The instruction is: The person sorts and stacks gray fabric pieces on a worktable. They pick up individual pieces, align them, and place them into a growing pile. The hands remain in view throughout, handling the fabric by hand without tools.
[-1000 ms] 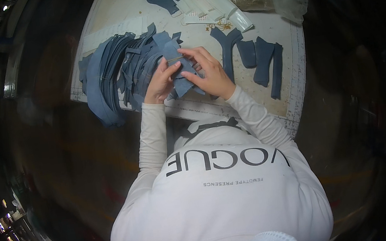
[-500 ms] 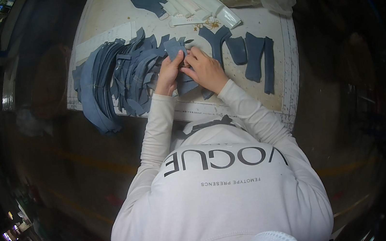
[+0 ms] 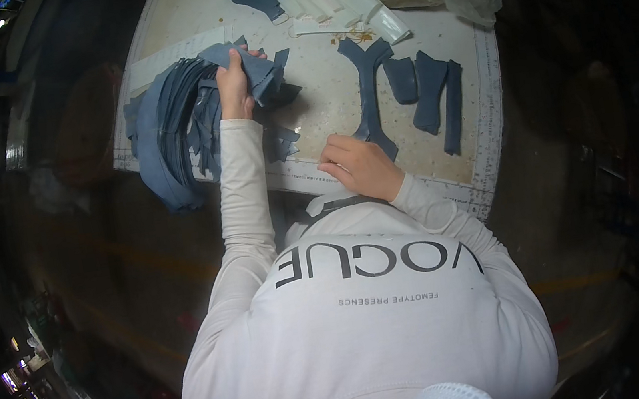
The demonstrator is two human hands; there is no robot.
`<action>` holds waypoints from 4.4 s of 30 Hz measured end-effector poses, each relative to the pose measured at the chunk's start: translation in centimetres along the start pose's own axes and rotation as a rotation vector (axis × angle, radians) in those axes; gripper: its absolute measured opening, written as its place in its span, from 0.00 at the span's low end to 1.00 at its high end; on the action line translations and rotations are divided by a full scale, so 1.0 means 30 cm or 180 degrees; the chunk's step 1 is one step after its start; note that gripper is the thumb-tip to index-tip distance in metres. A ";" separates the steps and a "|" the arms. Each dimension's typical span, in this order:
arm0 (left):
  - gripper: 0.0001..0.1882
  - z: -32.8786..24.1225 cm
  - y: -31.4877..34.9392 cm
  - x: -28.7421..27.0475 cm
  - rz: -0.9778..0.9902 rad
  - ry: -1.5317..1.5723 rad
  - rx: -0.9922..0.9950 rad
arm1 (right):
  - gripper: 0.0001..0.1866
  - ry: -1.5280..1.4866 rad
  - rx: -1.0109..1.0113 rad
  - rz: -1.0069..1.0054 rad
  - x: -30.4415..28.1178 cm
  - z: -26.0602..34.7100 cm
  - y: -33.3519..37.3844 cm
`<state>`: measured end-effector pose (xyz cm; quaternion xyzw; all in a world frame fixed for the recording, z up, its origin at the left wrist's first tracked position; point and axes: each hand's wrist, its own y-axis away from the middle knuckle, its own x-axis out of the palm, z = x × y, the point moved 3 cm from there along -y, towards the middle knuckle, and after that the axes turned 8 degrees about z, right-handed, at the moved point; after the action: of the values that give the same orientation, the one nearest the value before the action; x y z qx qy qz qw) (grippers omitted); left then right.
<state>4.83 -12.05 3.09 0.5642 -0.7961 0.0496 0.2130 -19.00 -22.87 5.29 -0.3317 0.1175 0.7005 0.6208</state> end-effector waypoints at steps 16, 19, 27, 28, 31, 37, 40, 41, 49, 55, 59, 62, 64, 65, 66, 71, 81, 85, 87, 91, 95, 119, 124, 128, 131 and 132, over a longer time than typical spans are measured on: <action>0.17 0.179 0.135 -0.076 0.0314 -0.2173 0.0395 | 0.17 0.0945 0.1000 -0.0888 -0.235 -0.456 -0.127; 0.13 0.208 0.180 -0.129 0.0333 -0.1563 0.0134 | 0.21 0.0849 0.0523 -0.0145 -0.082 -0.414 -0.146; 0.12 0.208 0.256 -0.159 0.0281 -0.1311 -0.0003 | 0.23 0.1608 0.0336 0.0421 0.122 -0.378 -0.219; 0.12 0.196 0.261 -0.154 0.0373 -0.1297 0.0158 | 0.22 0.1464 0.0530 0.0609 0.117 -0.386 -0.224; 0.12 0.175 0.270 -0.132 0.0497 -0.1371 0.0339 | 0.22 0.0866 0.0819 0.0604 0.059 -0.406 -0.238; 0.10 0.205 0.249 -0.067 0.0748 -0.1344 0.0308 | 0.30 0.1761 -0.0033 0.0548 0.112 -0.320 -0.164; 0.10 0.220 0.254 -0.064 0.0713 -0.1249 0.0322 | 0.31 0.1784 0.0278 0.0551 0.145 -0.321 -0.169; 0.10 0.219 0.257 -0.066 0.0748 -0.1232 0.0352 | 0.30 0.1365 0.0316 0.0291 0.129 -0.324 -0.177; 0.25 0.179 0.285 -0.104 0.1090 -0.1047 -0.0238 | 0.27 -0.0607 0.0554 -0.0043 -0.074 -0.262 -0.216; 0.22 0.264 0.327 -0.066 0.1915 -0.0783 -0.1337 | 0.28 -0.1146 0.0563 0.0437 0.005 -0.249 -0.228; 0.19 0.256 0.315 -0.127 0.0850 0.0204 -0.0815 | 0.29 0.0950 0.0749 0.0151 0.007 -0.327 -0.199; 0.16 0.251 0.316 -0.172 0.0463 0.0761 -0.1139 | 0.30 0.1220 0.0623 0.0757 0.067 -0.351 -0.162; 0.17 0.247 0.323 -0.169 0.0602 0.0773 -0.0894 | 0.29 0.1300 0.0180 0.0572 0.077 -0.351 -0.170; 0.18 0.246 0.329 -0.168 0.0601 0.0929 -0.0861 | 0.29 0.1335 0.0011 0.0531 0.082 -0.350 -0.177; 0.19 0.243 0.334 -0.163 0.0666 0.1129 -0.0808 | 0.27 0.1353 -0.0114 0.0703 0.089 -0.351 -0.189; 0.22 0.230 0.354 -0.155 0.0712 0.1561 -0.0813 | 0.16 0.1425 -0.0366 0.1192 0.089 -0.355 -0.241; 0.24 0.204 0.359 -0.142 0.0529 0.1005 -0.0487 | 0.09 0.0538 -0.0197 0.0020 -0.023 -0.308 -0.256; 0.23 0.217 0.356 -0.102 0.0443 0.0546 -0.0377 | 0.09 -0.0197 0.0563 -0.0954 -0.076 -0.255 -0.262; 0.22 0.237 0.351 -0.067 0.0584 0.0170 -0.0220 | 0.10 -0.0273 0.0622 -0.1218 -0.069 -0.238 -0.270; 0.18 0.283 0.352 -0.024 0.0657 0.0374 -0.0489 | 0.07 -0.1509 0.1523 -0.0532 0.051 -0.258 -0.279; 0.16 0.282 0.358 -0.030 0.0477 0.0487 -0.0442 | 0.06 -0.2494 0.1163 -0.0492 0.084 -0.280 -0.291; 0.16 0.187 0.365 -0.149 0.0420 0.0695 -0.0791 | 0.17 -0.1371 0.0713 -0.0004 -0.033 -0.262 -0.268; 0.20 0.185 0.407 -0.041 0.1541 0.0826 -0.0987 | 0.17 -0.2037 0.1025 0.0260 0.016 -0.312 -0.327; 0.21 0.180 0.408 -0.057 0.1148 0.0553 -0.0792 | 0.13 0.0250 0.0204 0.0034 0.025 -0.354 -0.376; 0.21 0.166 0.407 -0.091 0.1039 0.0686 -0.0671 | 0.14 0.1571 -0.0360 0.1158 0.080 -0.375 -0.372; 0.22 0.161 0.411 -0.104 0.1012 0.0733 -0.0651 | 0.14 0.1606 -0.0601 0.1071 0.086 -0.374 -0.369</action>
<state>-7.02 -6.45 -0.52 0.3977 -0.8464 0.0656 0.3481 -4.96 -25.07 -1.99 -0.5271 0.2555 0.6968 0.4140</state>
